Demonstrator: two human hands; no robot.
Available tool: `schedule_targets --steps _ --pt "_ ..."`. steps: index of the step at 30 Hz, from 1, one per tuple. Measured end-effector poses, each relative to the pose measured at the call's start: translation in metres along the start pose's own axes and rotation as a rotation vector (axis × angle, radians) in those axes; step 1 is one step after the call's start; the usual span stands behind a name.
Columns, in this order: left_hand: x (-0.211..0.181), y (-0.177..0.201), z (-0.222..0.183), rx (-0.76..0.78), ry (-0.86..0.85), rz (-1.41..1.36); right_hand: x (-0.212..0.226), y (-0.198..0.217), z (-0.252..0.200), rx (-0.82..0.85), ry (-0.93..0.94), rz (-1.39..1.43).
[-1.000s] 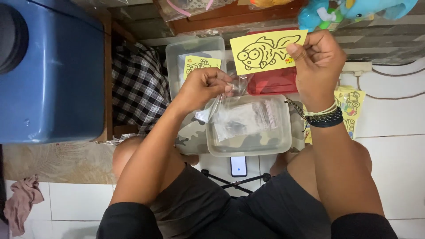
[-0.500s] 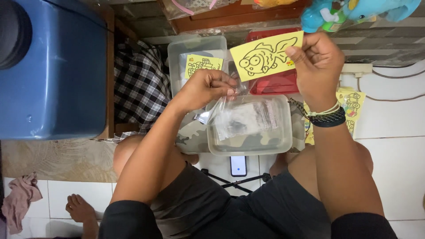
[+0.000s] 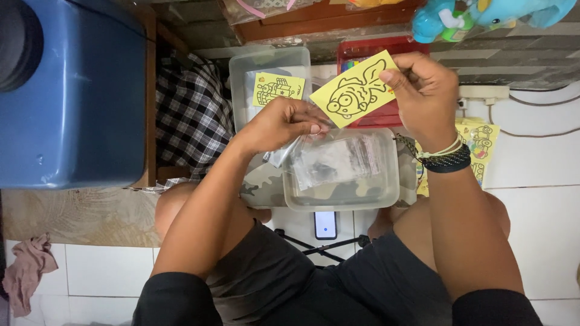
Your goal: Packing yellow cards and small colorful items into clear plastic bags
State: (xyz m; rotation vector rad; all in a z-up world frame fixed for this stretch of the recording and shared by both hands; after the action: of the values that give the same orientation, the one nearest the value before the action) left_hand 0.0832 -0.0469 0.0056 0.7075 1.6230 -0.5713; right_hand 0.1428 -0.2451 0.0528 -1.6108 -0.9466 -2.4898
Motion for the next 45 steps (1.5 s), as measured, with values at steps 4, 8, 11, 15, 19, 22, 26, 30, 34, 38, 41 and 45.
schedule_targets --steps 4,8,11,15,19,22,26,30,34,38,41,45 --pt "0.012 0.001 0.002 -0.03 0.073 -0.021 0.006 -0.007 0.003 0.054 0.029 -0.04" --pt "0.011 0.005 0.0 -0.068 0.063 0.022 0.013 -0.016 0.006 0.141 0.046 -0.049" --pt "0.011 0.007 -0.001 -0.073 0.08 0.079 0.018 -0.018 0.007 0.115 0.047 -0.038" --pt "0.026 0.008 0.001 -0.114 0.146 0.044 0.017 -0.022 0.006 0.059 0.012 -0.048" --pt "0.031 0.008 0.002 -0.122 0.189 0.042 0.013 -0.022 0.003 -0.008 -0.014 0.015" --pt "0.035 0.012 0.001 -0.158 0.229 0.072 0.022 -0.027 0.002 -0.013 0.048 -0.021" --pt "0.023 0.019 -0.001 -0.25 0.042 0.062 0.025 -0.033 0.003 -0.067 0.154 0.07" --pt "0.015 0.018 -0.001 -0.264 0.041 0.104 0.042 -0.034 0.003 -0.067 0.217 0.036" --pt "0.019 0.019 -0.003 -0.271 0.021 0.029 0.064 -0.043 0.002 0.008 0.282 -0.126" --pt "0.018 0.021 -0.005 -0.29 0.013 0.023 0.074 -0.05 0.002 0.07 0.312 -0.163" --pt "0.016 0.021 -0.006 -0.292 -0.003 0.012 0.072 -0.052 0.002 0.098 0.269 -0.192" --pt "0.018 0.022 -0.006 -0.298 -0.019 0.001 0.069 -0.057 0.003 0.148 0.29 -0.164"
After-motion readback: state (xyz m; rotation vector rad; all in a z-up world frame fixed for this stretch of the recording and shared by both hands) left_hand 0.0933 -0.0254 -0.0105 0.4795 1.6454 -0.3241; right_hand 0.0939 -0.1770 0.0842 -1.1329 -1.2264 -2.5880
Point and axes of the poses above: each hand's wrist, its own z-axis towards the middle knuckle, its own y-axis out of the back of the hand, x = y × z, the point moved 10 cm from there along z, towards the middle knuckle, and after that the axes turned 15 degrees about x, right-handed, at the moved point
